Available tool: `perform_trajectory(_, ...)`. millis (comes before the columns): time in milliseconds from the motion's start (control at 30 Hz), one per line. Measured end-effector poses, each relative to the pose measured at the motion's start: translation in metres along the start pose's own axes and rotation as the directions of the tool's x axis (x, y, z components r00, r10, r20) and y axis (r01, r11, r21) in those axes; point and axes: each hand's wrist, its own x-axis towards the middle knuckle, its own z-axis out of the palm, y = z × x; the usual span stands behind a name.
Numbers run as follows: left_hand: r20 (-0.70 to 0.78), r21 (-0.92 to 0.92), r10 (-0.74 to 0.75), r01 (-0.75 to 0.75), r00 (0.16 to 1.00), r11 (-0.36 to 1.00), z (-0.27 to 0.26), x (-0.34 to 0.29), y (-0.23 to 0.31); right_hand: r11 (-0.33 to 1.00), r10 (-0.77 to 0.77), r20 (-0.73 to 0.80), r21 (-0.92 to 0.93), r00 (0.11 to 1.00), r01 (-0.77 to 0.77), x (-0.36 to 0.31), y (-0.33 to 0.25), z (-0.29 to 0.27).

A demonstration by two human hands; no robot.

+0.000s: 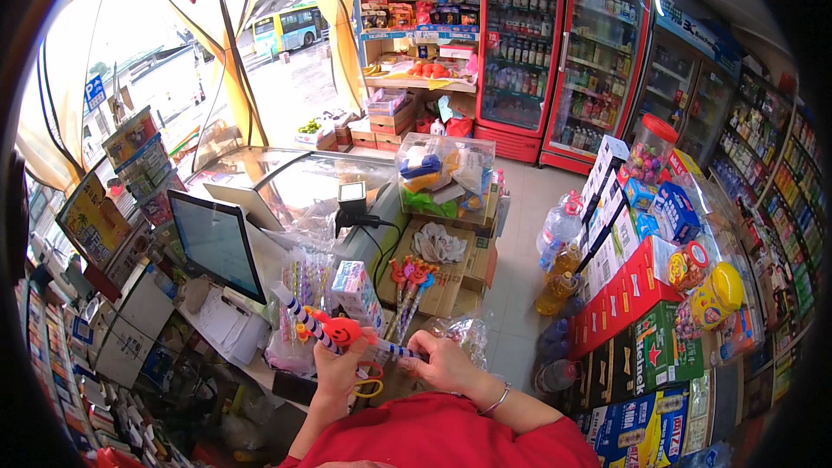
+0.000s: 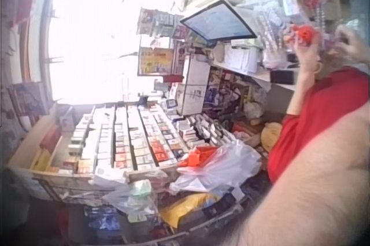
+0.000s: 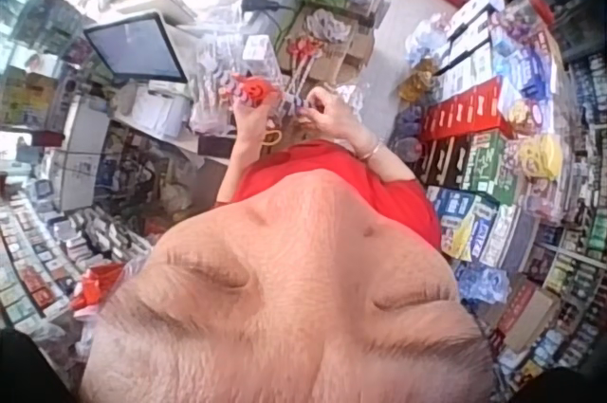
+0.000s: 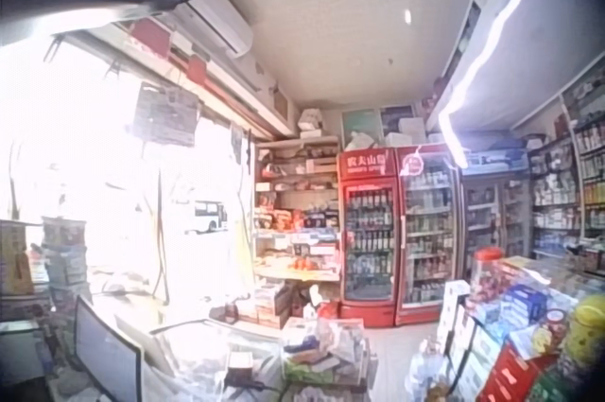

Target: The person attaches smiley-face heads to plastic tubes, trims excess plastic from the toys using scissors, and gathers the finished toys.

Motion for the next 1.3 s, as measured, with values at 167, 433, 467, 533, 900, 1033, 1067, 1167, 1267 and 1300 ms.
perform_trajectory(167, -0.005, -0.041, -0.076, 0.075, 0.997, 0.996, 0.007, -0.005, 0.009, 0.983, -0.161, -0.045, -0.102, 0.986, 0.156, 0.001, -0.003, 0.0)
perform_trajectory(433, 0.007, 0.001, -0.1, 0.1, 0.995, 0.995, 0.009, -0.008, 0.007, 0.99, 0.086, -0.013, 0.114, 0.996, -0.084, -0.003, -0.001, 0.001)
perform_trajectory(467, 0.004, -0.006, -0.101, 0.101, 0.995, 0.995, 0.009, -0.009, 0.007, 0.98, 0.08, -0.02, 0.183, 0.997, -0.075, -0.002, -0.001, 0.004)
perform_trajectory(533, -0.004, -0.023, -0.091, 0.091, 0.996, 0.996, 0.011, -0.009, 0.008, 0.949, 0.069, -0.038, 0.31, 0.997, -0.053, -0.002, -0.002, 0.007)
perform_trajectory(900, 0.059, -0.021, -0.091, 0.092, 0.994, 0.996, 0.009, -0.009, 0.012, 0.964, 0.077, 0.193, 0.234, 0.978, -0.122, -0.002, 0.007, 0.0)
perform_trajectory(1033, 0.007, -0.028, -0.092, 0.092, 0.996, 0.995, 0.012, -0.013, 0.006, 0.991, -0.104, -0.035, 0.08, 0.994, 0.106, -0.001, 0.004, 0.008)
perform_trajectory(1067, 0.01, -0.036, -0.102, 0.102, 0.995, 0.994, 0.014, -0.014, 0.007, 0.987, -0.155, -0.065, -0.038, 0.986, 0.153, -0.002, 0.006, 0.007)
perform_trajectory(1167, 0.064, -0.037, -0.131, 0.134, 0.989, 0.99, 0.011, -0.014, 0.011, 0.991, 0.016, 0.135, 0.129, 0.991, -0.033, -0.003, -0.001, 0.001)
perform_trajectory(1267, 0.087, -0.04, -0.148, 0.152, 0.985, 0.988, 0.014, -0.015, 0.009, 0.971, 0.09, 0.153, 0.207, 0.984, -0.121, -0.005, 0.006, 0.0)
perform_trajectory(1300, 0.078, -0.04, -0.147, 0.15, 0.986, 0.988, 0.015, -0.015, 0.009, 0.988, 0.024, 0.087, 0.151, 0.996, -0.037, -0.004, 0.001, 0.002)
